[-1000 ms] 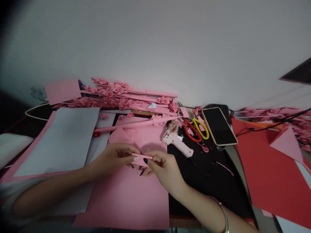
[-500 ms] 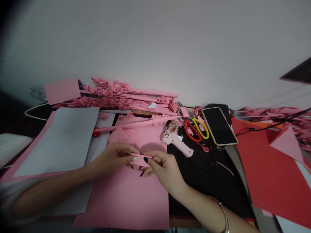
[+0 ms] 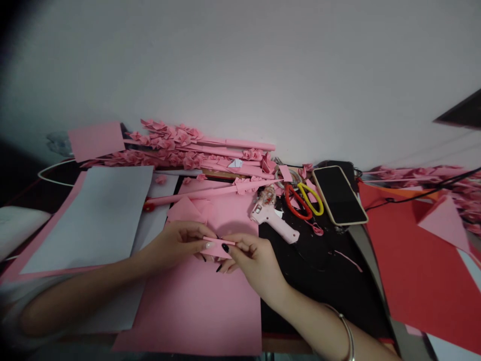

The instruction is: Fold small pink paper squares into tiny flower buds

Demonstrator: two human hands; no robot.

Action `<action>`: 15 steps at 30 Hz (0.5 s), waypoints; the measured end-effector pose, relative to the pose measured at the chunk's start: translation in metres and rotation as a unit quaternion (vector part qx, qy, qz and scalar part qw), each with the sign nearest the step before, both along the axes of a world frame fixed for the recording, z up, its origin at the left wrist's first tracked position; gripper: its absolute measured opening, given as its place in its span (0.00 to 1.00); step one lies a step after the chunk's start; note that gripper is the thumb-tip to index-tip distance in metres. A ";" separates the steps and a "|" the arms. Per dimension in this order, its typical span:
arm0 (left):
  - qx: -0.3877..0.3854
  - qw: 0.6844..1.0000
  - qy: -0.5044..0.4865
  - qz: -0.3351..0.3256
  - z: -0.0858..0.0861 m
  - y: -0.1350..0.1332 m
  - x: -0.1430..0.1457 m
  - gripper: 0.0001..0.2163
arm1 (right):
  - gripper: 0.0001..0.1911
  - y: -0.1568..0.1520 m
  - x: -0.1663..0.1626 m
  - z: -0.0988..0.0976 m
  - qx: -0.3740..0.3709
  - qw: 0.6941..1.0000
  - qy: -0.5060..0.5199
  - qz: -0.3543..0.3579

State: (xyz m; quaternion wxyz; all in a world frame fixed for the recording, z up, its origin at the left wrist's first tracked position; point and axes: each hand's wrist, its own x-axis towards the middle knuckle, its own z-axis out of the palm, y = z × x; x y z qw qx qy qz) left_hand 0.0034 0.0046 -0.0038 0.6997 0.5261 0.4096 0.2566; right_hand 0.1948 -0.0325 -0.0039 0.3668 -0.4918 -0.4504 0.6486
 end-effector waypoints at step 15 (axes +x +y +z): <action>-0.004 1.000 0.009 0.008 -0.001 0.001 0.000 0.05 | 0.14 0.001 0.000 0.002 -0.009 1.000 0.006 -0.012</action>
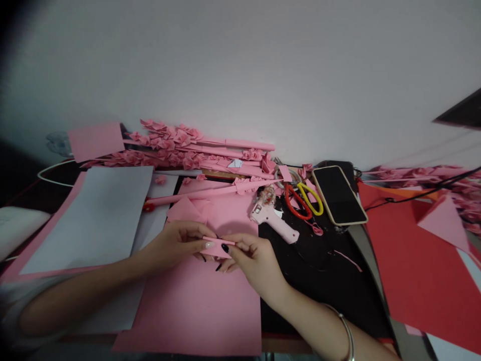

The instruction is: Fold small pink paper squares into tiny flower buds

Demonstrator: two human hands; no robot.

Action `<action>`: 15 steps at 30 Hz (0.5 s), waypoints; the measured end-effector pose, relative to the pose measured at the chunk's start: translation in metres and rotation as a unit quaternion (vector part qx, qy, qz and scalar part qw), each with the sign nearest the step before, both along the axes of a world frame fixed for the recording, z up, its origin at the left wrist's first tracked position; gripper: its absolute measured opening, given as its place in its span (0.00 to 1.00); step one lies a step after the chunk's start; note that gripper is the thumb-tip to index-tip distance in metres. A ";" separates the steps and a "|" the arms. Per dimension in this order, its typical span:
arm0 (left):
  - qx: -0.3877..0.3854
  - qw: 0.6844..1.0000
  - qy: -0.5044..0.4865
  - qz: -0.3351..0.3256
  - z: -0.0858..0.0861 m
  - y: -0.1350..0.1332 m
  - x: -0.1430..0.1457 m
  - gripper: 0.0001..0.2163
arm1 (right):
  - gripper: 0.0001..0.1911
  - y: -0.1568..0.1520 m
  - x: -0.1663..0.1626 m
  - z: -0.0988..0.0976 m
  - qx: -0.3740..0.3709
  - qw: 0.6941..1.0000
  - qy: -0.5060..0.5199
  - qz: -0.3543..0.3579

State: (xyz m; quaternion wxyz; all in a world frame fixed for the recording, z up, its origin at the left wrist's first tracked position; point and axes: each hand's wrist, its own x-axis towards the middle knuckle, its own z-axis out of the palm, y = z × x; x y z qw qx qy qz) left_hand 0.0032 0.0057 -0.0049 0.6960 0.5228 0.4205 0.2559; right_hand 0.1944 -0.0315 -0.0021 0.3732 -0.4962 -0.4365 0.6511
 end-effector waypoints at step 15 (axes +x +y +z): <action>0.022 1.000 0.004 -0.012 -0.002 -0.002 0.000 0.07 | 0.13 -0.002 0.000 -0.002 0.019 1.000 -0.017 -0.006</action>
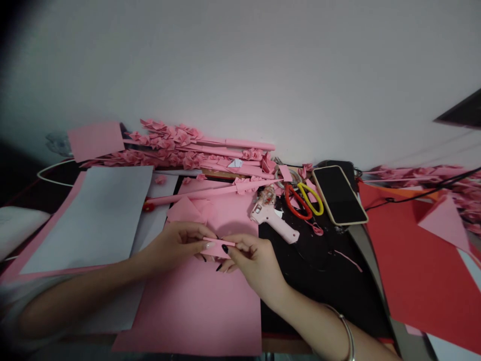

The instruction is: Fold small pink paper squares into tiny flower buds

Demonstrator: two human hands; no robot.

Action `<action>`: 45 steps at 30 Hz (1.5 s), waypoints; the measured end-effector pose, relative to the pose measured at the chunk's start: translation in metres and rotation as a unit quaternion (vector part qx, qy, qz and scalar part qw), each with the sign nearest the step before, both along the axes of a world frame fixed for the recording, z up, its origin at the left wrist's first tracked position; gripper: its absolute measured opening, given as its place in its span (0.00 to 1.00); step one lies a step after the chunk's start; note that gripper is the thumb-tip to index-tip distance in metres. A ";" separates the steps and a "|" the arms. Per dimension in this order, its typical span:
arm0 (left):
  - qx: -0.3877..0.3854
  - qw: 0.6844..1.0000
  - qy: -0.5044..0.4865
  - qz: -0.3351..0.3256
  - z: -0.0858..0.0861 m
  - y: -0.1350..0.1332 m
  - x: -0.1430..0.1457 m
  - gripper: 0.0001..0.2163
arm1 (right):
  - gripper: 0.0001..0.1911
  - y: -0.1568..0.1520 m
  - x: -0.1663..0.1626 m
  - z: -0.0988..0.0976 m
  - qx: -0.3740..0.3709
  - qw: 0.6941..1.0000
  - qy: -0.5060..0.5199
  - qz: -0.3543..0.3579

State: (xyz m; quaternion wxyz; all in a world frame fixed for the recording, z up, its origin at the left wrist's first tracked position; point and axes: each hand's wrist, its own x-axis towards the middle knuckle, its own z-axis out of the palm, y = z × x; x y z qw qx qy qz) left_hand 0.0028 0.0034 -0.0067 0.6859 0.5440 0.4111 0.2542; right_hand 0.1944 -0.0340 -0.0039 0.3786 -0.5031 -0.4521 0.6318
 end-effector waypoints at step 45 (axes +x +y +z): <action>0.072 0.975 0.105 -0.180 0.016 -0.005 -0.003 0.08 | 0.07 -0.008 0.004 0.007 0.230 0.916 -0.247 0.217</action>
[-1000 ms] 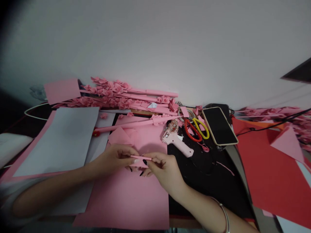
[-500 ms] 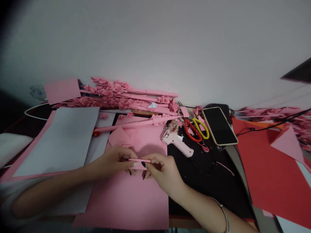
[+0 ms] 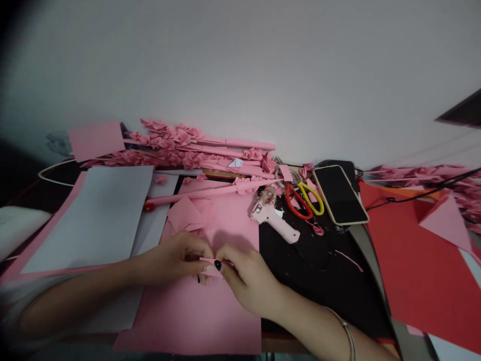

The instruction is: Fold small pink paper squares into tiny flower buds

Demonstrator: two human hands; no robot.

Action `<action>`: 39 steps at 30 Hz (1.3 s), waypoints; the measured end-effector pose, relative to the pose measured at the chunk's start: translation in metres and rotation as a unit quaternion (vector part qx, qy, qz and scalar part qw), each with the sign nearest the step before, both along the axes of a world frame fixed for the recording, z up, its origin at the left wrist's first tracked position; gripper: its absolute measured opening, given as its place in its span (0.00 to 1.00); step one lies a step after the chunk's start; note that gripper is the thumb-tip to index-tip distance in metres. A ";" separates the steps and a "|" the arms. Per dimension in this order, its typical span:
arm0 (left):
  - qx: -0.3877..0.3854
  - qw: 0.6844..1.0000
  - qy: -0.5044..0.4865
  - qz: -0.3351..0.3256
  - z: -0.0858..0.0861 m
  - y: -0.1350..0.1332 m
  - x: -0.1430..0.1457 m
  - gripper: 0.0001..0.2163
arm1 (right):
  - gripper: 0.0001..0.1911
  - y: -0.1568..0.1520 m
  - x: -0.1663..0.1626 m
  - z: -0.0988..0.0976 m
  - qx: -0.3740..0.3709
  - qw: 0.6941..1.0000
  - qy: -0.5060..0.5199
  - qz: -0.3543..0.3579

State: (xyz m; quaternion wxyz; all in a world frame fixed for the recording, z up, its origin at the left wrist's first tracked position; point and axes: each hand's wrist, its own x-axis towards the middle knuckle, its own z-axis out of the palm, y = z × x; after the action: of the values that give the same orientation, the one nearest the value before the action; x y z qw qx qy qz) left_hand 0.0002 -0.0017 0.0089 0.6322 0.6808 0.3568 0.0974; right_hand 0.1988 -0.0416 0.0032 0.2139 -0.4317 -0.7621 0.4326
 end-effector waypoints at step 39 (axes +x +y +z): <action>0.191 0.981 0.024 0.040 0.001 0.003 0.001 0.11 | 0.11 0.001 -0.001 -0.010 -0.069 0.987 0.095 -0.113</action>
State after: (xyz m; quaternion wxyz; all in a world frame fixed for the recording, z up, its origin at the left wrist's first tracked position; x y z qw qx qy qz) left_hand 0.0012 0.0009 0.0098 0.4777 0.7760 0.3736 0.1730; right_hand 0.1980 -0.0409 -0.0064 0.3028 -0.4857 -0.6526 0.4964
